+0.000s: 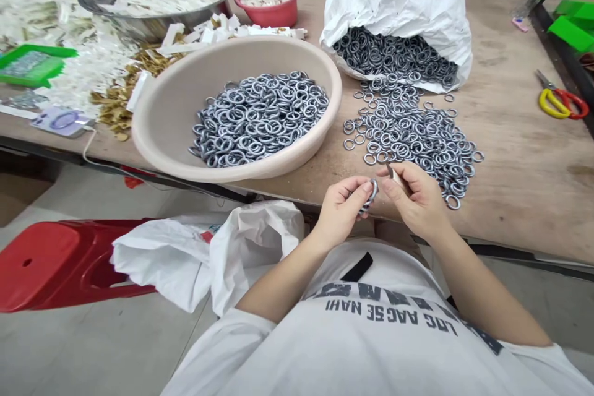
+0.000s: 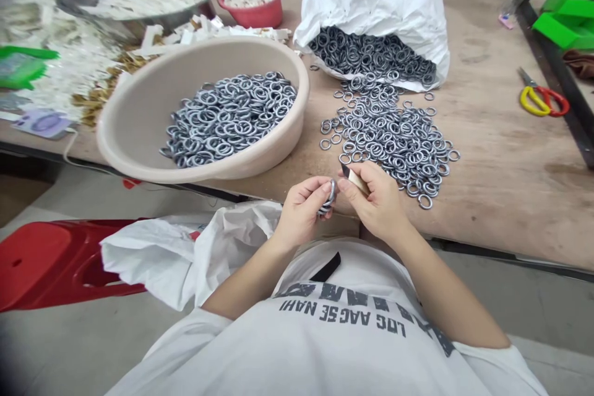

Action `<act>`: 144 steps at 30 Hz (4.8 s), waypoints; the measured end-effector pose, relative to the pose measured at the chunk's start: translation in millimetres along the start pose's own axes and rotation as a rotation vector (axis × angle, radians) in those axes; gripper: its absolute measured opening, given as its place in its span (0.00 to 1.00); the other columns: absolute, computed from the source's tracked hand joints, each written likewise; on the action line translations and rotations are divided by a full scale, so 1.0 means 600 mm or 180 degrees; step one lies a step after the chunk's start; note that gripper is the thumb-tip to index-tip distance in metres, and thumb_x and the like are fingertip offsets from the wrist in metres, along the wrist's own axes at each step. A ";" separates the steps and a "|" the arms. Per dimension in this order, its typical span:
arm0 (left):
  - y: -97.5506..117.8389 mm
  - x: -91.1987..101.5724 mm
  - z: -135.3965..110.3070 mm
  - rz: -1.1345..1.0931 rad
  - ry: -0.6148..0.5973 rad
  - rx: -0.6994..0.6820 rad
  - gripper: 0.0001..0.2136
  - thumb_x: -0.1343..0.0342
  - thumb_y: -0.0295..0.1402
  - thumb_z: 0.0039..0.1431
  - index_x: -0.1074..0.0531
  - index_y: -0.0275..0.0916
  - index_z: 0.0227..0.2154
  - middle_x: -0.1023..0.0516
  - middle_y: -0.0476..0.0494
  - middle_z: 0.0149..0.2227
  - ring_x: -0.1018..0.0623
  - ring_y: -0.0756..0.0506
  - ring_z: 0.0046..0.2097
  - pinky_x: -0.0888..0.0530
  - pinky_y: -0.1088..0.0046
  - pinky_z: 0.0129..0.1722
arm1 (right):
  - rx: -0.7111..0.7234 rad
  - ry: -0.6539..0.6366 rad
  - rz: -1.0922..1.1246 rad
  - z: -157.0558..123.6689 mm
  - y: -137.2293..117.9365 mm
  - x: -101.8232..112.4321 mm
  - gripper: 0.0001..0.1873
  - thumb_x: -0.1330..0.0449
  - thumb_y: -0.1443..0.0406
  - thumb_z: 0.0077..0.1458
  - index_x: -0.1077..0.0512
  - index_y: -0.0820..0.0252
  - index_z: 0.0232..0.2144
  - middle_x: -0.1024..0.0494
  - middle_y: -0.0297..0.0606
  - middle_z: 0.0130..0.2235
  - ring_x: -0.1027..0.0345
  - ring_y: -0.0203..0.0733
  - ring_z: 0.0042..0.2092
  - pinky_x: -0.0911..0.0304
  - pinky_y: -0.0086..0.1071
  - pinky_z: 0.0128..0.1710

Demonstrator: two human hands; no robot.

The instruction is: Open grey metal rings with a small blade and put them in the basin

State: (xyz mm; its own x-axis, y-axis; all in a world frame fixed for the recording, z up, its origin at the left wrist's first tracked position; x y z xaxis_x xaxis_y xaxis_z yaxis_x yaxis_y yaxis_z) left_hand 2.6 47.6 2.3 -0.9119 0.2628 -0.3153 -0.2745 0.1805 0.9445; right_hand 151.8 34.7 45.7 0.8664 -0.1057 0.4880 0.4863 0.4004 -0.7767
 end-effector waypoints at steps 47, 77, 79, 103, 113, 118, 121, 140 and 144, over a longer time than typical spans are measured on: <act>-0.012 -0.007 0.002 -0.0589 -0.0301 0.0564 0.15 0.39 0.44 0.56 0.31 0.36 0.29 0.29 0.50 0.23 0.32 0.54 0.19 0.37 0.80 0.17 | -0.0817 -0.0009 0.0960 -0.003 0.019 -0.016 0.14 0.42 0.52 0.62 0.30 0.55 0.36 0.29 0.32 0.31 0.36 0.38 0.32 0.41 0.32 0.34; -0.009 0.045 0.009 -0.0760 0.0236 0.0533 0.13 0.35 0.39 0.53 0.29 0.36 0.33 0.29 0.52 0.25 0.33 0.56 0.19 0.40 0.82 0.16 | -0.0738 -0.0813 -0.2794 0.117 0.092 -0.056 0.13 0.48 0.62 0.65 0.28 0.63 0.44 0.23 0.52 0.45 0.27 0.52 0.42 0.43 0.36 0.36; -0.008 0.051 0.012 -0.0726 0.0375 0.0497 0.14 0.35 0.39 0.53 0.26 0.35 0.38 0.29 0.52 0.24 0.33 0.57 0.19 0.39 0.83 0.17 | -0.0692 -0.0618 -0.2167 0.106 0.082 -0.043 0.10 0.47 0.63 0.65 0.28 0.61 0.40 0.23 0.47 0.42 0.29 0.48 0.40 0.43 0.35 0.36; -0.012 0.009 0.012 0.0090 0.0321 -0.0216 0.18 0.36 0.45 0.54 0.22 0.38 0.43 0.23 0.47 0.32 0.30 0.54 0.25 0.33 0.79 0.24 | -0.0766 0.0297 0.0604 -0.007 0.048 -0.051 0.08 0.43 0.59 0.63 0.32 0.56 0.42 0.27 0.35 0.37 0.34 0.39 0.38 0.38 0.34 0.40; -0.009 0.003 -0.002 -0.0752 -0.0155 0.0512 0.17 0.35 0.45 0.53 0.26 0.36 0.36 0.29 0.51 0.26 0.30 0.55 0.22 0.37 0.82 0.19 | 0.0724 0.0119 -0.0011 -0.011 0.002 -0.029 0.13 0.41 0.64 0.63 0.27 0.54 0.50 0.25 0.39 0.40 0.31 0.42 0.41 0.34 0.36 0.41; -0.006 -0.001 -0.008 -0.0938 -0.0390 0.0843 0.17 0.33 0.43 0.51 0.27 0.35 0.33 0.28 0.50 0.26 0.29 0.55 0.22 0.35 0.82 0.19 | 0.1130 0.0428 -0.0353 -0.025 0.015 -0.031 0.18 0.40 0.68 0.60 0.27 0.51 0.52 0.27 0.39 0.38 0.31 0.41 0.38 0.32 0.35 0.37; -0.008 0.001 -0.007 -0.0860 -0.0455 0.0932 0.17 0.33 0.44 0.52 0.27 0.34 0.33 0.26 0.49 0.28 0.29 0.55 0.22 0.36 0.82 0.18 | 0.1121 0.0543 -0.0229 -0.022 0.023 -0.021 0.17 0.40 0.71 0.59 0.24 0.49 0.48 0.28 0.37 0.37 0.32 0.40 0.37 0.33 0.34 0.35; -0.006 -0.003 0.019 -0.0399 -0.0029 0.0608 0.11 0.39 0.40 0.54 0.30 0.38 0.33 0.29 0.53 0.22 0.31 0.55 0.19 0.37 0.82 0.16 | 0.0176 0.0165 0.0401 0.011 0.033 -0.029 0.14 0.35 0.58 0.58 0.21 0.51 0.46 0.28 0.37 0.37 0.33 0.39 0.38 0.35 0.35 0.38; -0.006 -0.001 0.042 -0.0348 0.0046 0.0602 0.12 0.40 0.35 0.52 0.30 0.39 0.39 0.29 0.54 0.24 0.31 0.55 0.19 0.37 0.82 0.16 | -0.0020 -0.0004 0.0523 0.027 0.060 -0.033 0.13 0.35 0.56 0.57 0.20 0.54 0.42 0.30 0.35 0.35 0.33 0.38 0.38 0.36 0.35 0.39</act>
State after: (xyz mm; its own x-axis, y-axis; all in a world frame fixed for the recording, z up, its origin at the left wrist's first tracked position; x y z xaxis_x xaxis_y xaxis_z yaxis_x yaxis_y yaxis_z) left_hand 12.0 70.5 -3.3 -0.8845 0.2185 -0.4121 -0.3111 0.3821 0.8702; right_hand 150.3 66.1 14.4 0.9342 -0.0381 0.3547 0.3387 0.4066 -0.8485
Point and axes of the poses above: each hand's wrist, its own z-axis towards the middle knuckle, its own x-axis out of the back of the hand, y = z × x, the point moved 4 cm from there along z, towards the middle knuckle
